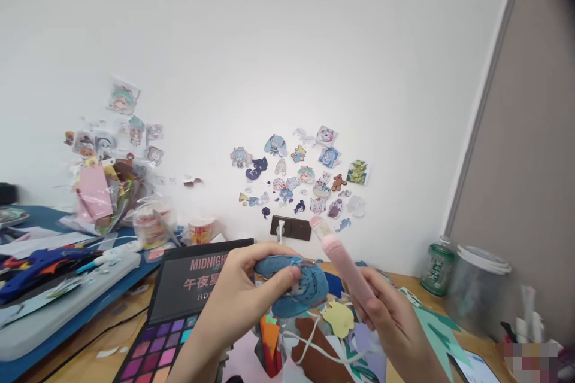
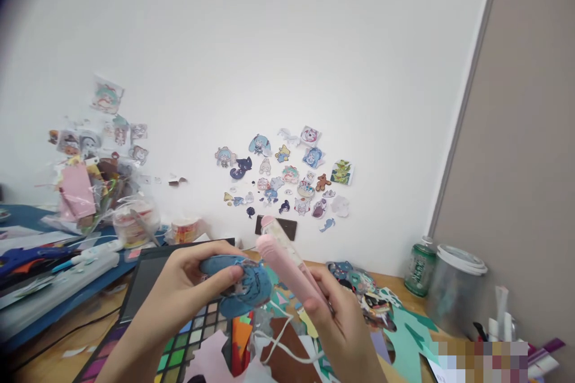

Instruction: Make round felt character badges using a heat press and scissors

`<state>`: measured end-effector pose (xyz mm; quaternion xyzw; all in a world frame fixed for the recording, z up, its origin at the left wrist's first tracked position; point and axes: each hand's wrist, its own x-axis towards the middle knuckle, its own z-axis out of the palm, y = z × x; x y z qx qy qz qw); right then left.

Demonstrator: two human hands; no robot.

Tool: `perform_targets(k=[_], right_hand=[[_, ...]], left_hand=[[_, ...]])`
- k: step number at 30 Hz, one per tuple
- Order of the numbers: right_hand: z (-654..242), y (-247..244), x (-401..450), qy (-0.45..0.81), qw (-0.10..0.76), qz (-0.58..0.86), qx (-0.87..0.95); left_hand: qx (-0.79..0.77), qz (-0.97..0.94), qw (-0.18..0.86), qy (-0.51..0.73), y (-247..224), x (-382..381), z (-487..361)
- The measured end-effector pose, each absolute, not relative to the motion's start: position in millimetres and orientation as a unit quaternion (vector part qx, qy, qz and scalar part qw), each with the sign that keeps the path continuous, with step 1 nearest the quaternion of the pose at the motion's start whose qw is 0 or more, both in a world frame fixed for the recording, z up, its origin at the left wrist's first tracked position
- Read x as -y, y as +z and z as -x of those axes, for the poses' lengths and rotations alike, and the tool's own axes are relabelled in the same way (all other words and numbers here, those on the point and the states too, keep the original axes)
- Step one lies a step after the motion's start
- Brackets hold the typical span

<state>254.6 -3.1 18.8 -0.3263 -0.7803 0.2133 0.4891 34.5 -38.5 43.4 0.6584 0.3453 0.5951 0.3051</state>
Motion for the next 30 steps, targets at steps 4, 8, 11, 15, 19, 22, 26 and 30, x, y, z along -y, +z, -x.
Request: perform_targets(k=[4,8,11,15,19,22,26,30], right_hand=[[-257,14,7,0.369,0.493,0.302,0.728],[-258,11,14,0.517,0.516,0.27,0.627],[-256,18,25,0.526,0.536,0.273,0.601],[-253,26,39,0.484,0.566,0.323,0.584],[-254,22,44,0.449,0.562,0.299,0.628],[-255,22,46,0.405,0.57,0.31,0.644],[-258,29,52,0.423,0.543,0.333,0.644],[-264,33,53,0.394,0.539,0.317,0.674]], left_hand=[[-0.371,-0.595,0.341,0.627,44,38,-38],[-0.377,-0.564,0.37,0.635,45,42,-44],[-0.379,-0.587,0.405,0.59,40,44,-52],[-0.353,-0.653,0.398,0.538,28,45,-65],[-0.347,-0.684,0.357,0.533,23,49,-74],[-0.349,-0.689,0.332,0.542,21,50,-77],[-0.326,-0.712,0.311,0.539,18,48,-76],[-0.31,-0.738,0.28,0.53,19,46,-75]])
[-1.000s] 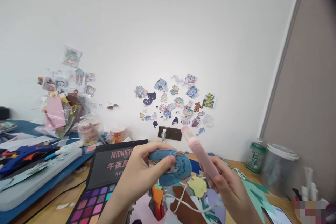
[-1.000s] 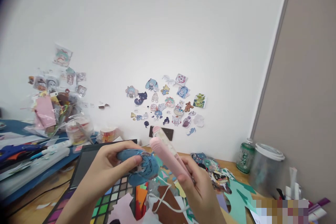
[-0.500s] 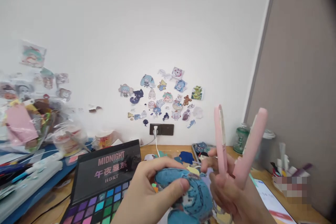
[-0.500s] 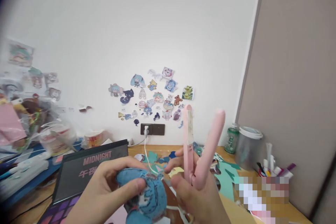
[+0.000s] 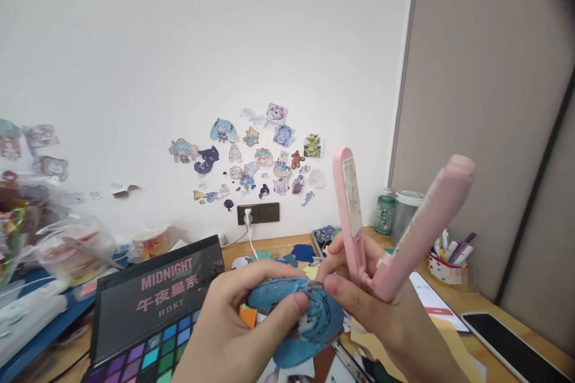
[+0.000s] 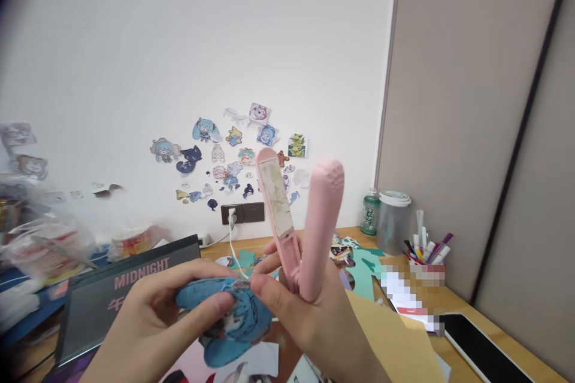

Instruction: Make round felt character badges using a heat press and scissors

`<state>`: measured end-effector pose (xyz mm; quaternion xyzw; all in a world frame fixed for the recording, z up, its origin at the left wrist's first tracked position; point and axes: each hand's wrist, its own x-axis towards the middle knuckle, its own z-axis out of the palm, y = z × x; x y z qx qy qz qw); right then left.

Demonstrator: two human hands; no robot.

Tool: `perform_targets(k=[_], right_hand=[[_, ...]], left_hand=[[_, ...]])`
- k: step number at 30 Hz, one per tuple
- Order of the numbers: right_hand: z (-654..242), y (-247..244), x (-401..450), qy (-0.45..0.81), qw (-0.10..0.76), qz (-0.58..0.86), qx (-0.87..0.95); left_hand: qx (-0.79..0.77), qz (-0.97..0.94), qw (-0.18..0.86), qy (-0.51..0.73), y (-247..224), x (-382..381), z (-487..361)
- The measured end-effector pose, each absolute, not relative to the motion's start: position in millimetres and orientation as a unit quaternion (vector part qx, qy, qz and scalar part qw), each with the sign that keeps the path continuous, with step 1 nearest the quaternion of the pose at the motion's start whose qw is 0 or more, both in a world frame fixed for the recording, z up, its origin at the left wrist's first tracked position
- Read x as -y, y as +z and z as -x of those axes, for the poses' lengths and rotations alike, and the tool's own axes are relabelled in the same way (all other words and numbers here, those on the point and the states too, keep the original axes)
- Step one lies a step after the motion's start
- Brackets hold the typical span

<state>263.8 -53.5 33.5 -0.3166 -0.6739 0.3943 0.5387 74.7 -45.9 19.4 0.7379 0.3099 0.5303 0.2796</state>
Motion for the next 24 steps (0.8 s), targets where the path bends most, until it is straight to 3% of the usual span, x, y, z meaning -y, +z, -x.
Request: perform_targets(k=[5,11,24], right_hand=[[-267,34,52,0.311,0.542,0.324,0.71],[-265,32,52,0.347,0.533,0.337,0.694],[-265,36,46,0.303,0.544,0.334,0.707]], left_hand=[[-0.293,-0.764,0.216,0.532,26,48,-74],[-0.29,-0.781,0.17,0.526,30,50,-69],[-0.353,-0.734,0.291,0.501,31,47,-68]])
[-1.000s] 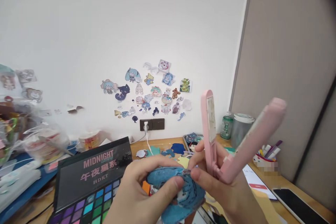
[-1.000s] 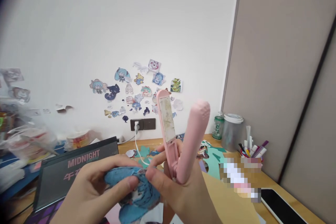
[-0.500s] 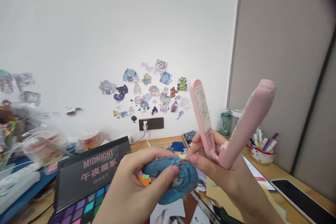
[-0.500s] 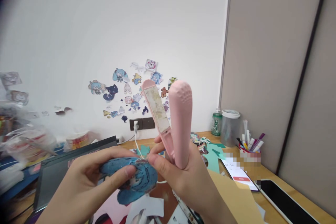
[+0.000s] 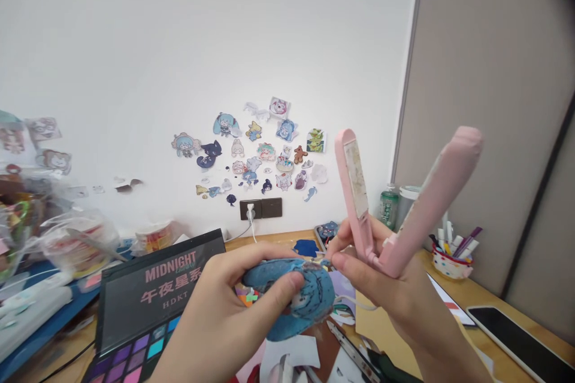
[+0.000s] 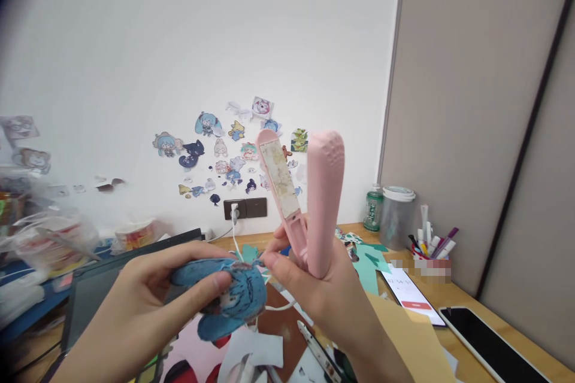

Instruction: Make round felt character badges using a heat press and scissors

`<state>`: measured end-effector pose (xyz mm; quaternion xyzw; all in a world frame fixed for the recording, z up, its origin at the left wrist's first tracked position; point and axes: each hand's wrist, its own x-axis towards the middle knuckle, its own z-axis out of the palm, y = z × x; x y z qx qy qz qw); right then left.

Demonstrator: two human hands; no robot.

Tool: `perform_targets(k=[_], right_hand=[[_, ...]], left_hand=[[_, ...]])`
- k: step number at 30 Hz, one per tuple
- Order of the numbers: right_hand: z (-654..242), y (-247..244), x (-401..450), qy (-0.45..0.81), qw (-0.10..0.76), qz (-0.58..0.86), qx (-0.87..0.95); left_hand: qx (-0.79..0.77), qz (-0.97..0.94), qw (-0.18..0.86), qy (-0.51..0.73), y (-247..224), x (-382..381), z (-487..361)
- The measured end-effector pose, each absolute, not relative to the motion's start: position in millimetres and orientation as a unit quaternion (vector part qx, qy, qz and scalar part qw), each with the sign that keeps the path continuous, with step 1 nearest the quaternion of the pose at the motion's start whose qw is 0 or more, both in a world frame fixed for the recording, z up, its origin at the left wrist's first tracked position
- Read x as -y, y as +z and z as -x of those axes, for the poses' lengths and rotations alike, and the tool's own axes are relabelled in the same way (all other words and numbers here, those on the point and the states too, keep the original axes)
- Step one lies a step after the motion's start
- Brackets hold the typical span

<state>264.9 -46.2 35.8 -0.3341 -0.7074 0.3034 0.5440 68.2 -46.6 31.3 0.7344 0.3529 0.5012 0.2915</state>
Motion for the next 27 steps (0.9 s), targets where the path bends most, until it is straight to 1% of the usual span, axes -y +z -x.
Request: perform_targets(k=[7,11,15,20,27], right_hand=[[-261,34,45,0.308,0.526,0.354,0.709],[-256,32,47,0.295,0.542,0.359,0.701],[-253,32,51,0.301,0.532,0.375,0.697],[-248,29,54,0.297,0.545,0.374,0.69],[-245,26,53,0.284,0.553,0.401,0.673]], left_hand=[[-0.35,-0.702,0.358,0.506,33,45,-64],[-0.339,-0.679,0.429,0.489,35,46,-62],[-0.345,-0.648,0.5,0.46,42,46,-61],[-0.291,-0.64,0.56,0.438,42,39,-56],[-0.237,-0.621,0.616,0.422,34,30,-53]])
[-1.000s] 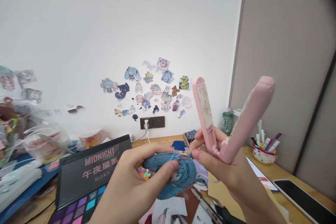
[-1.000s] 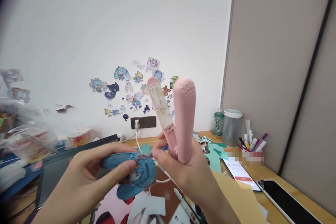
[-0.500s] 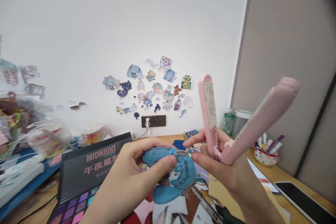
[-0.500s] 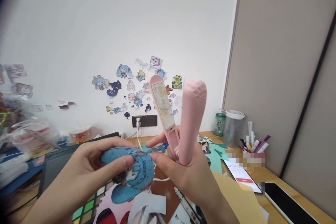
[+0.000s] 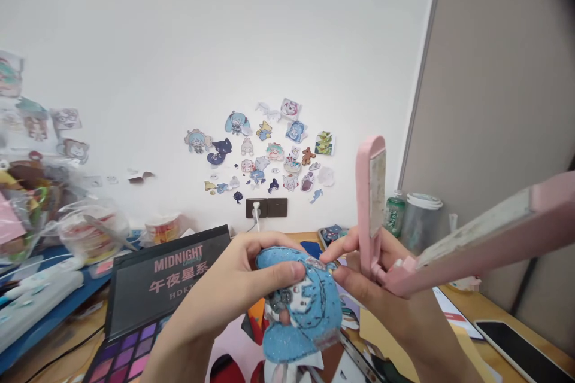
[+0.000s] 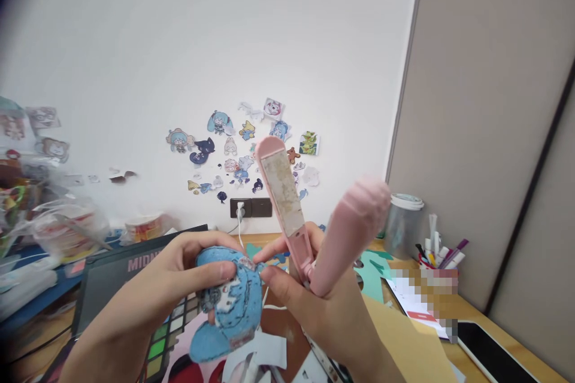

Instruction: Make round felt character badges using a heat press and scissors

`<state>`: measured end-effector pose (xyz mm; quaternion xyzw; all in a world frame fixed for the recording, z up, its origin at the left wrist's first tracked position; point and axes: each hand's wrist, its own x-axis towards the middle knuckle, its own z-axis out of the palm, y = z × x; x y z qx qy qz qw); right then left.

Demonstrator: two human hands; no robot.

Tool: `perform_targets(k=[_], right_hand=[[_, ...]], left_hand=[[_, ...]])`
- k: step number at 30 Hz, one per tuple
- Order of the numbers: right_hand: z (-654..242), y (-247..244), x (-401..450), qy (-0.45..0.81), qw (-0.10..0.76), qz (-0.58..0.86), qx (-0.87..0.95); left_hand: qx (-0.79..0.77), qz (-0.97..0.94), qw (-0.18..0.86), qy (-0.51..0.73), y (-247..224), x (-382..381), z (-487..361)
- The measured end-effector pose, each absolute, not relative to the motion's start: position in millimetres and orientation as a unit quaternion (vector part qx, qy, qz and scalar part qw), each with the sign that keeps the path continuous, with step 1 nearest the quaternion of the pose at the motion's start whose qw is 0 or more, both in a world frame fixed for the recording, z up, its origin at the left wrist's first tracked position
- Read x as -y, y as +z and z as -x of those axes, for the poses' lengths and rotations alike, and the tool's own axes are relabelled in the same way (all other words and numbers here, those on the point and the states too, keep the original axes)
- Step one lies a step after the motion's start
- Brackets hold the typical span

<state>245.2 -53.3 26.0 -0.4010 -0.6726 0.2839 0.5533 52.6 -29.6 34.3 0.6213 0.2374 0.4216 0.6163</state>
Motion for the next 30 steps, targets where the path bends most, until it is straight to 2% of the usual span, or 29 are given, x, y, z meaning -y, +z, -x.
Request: perform_targets(k=[7,14,22,30], right_hand=[[-243,26,53,0.268,0.571,0.388,0.672],[-244,28,51,0.241,0.611,0.378,0.652],[-243,30,48,0.239,0.66,0.351,0.619],[-238,34,49,0.272,0.684,0.375,0.564]], left_hand=[[-0.226,-0.64,0.586,0.444,34,24,-54],[-0.135,-0.523,0.752,0.378,21,7,-78],[-0.038,-0.427,0.846,0.317,8,2,-96],[0.033,-0.334,0.878,0.343,0,9,-126]])
